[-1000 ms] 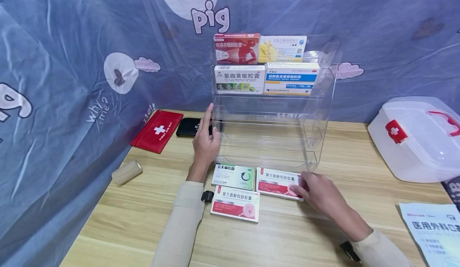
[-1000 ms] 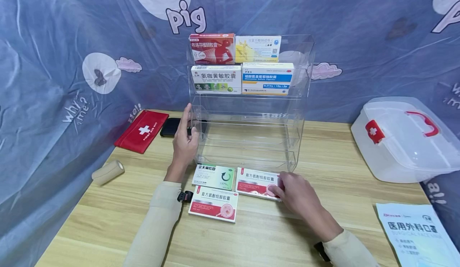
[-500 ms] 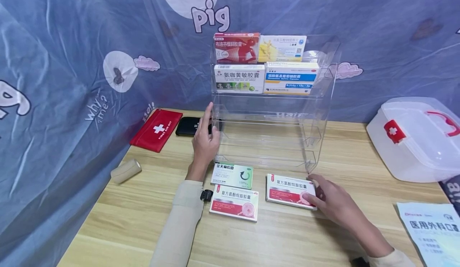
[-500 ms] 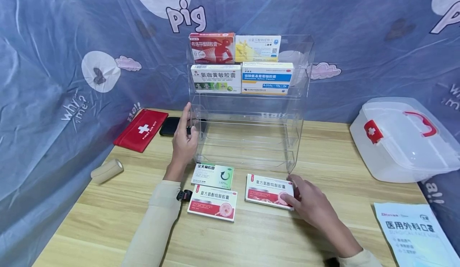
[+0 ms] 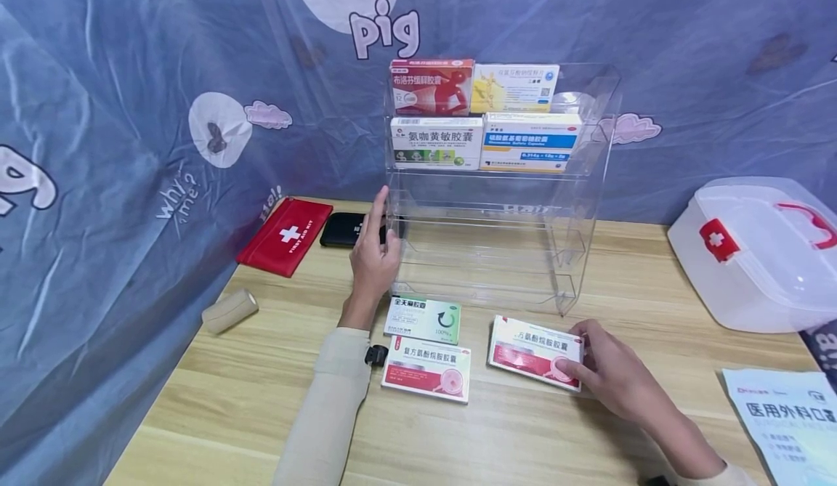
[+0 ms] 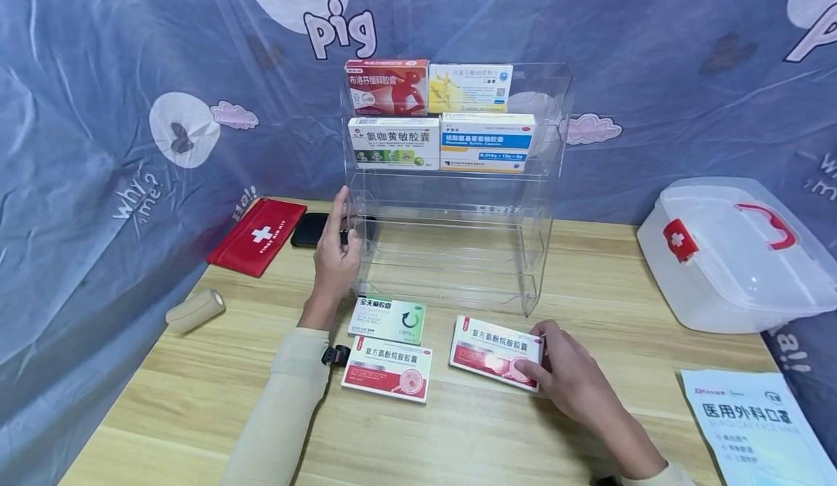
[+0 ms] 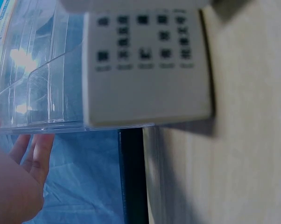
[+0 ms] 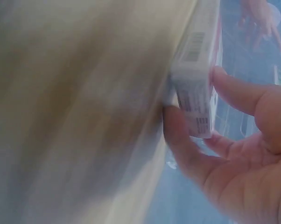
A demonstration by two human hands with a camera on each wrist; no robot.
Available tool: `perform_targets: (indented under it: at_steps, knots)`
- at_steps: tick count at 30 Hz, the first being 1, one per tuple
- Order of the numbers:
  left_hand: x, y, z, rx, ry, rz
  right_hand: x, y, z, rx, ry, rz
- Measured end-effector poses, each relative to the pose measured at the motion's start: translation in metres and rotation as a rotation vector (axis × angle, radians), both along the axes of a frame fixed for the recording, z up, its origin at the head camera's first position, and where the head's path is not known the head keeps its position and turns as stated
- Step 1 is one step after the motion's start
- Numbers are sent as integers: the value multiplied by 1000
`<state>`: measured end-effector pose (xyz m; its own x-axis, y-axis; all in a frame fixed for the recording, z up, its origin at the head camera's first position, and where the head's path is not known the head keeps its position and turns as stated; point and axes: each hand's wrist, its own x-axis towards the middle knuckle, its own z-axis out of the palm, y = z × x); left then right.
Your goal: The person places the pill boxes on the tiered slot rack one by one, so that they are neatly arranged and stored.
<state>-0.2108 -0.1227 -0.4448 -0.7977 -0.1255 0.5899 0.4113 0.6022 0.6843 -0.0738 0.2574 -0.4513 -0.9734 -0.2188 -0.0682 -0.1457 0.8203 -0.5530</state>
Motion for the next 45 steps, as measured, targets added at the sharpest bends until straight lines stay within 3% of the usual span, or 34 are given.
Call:
perform_targets:
  at_steps: [6,10,20,27,34,37,45]
  knots:
    - [1,-2,0,0,-6,-1,-5,-1,11,-118,85,32]
    - [0,-2,-1,1,-10,-7,-16,3,30,-177,181,39]
    - [-2,-3,0,-4,0,-18,-59,15,96,-317,495,-159]
    - [-1,-1,1,-5,-17,-20,-92,-5,125,-300,623,-240]
    - [1,0,0,-5,-23,-18,-116,-35,133,-249,677,-224]
    - [1,1,-1,-6,-18,-25,-123,-44,131,-250,688,-208]
    - [0,-1,-1,-11,-8,-20,-136,-58,120,-188,829,-159]
